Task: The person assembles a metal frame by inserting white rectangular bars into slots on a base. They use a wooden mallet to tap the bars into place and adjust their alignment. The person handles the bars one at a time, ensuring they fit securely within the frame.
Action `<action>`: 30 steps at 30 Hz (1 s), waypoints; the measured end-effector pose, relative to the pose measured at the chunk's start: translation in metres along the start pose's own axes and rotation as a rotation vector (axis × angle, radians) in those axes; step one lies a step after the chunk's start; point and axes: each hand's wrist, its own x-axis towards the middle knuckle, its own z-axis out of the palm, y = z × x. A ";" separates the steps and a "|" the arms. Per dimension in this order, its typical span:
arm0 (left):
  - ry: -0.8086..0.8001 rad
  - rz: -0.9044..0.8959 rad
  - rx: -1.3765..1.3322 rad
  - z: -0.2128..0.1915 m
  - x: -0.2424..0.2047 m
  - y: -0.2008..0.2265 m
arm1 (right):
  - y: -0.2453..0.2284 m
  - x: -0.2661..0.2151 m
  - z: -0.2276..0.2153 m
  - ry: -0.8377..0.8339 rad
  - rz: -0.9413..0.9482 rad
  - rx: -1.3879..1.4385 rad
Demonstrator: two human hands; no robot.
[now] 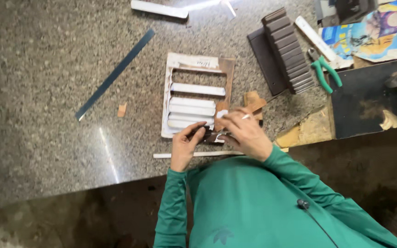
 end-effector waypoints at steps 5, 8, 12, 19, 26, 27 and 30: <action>-0.006 -0.123 -0.315 0.003 0.005 0.006 | 0.006 0.003 0.017 -0.042 0.017 0.099; -0.003 -0.177 -0.361 0.008 0.008 0.010 | 0.008 -0.001 0.022 -0.061 0.089 0.116; -0.008 -0.228 -0.360 0.009 0.012 0.016 | 0.015 0.001 0.026 -0.031 0.075 0.103; 0.029 -0.170 -0.288 0.001 0.023 -0.002 | 0.019 0.005 0.035 -0.014 0.197 0.153; 0.381 0.156 0.203 -0.047 0.040 -0.007 | 0.026 0.031 0.046 0.021 0.306 0.150; 0.444 0.207 0.257 -0.054 0.043 -0.007 | 0.028 0.037 0.049 0.018 0.303 0.149; 0.538 0.181 0.570 -0.073 0.048 -0.012 | 0.030 0.052 0.054 0.017 0.289 0.146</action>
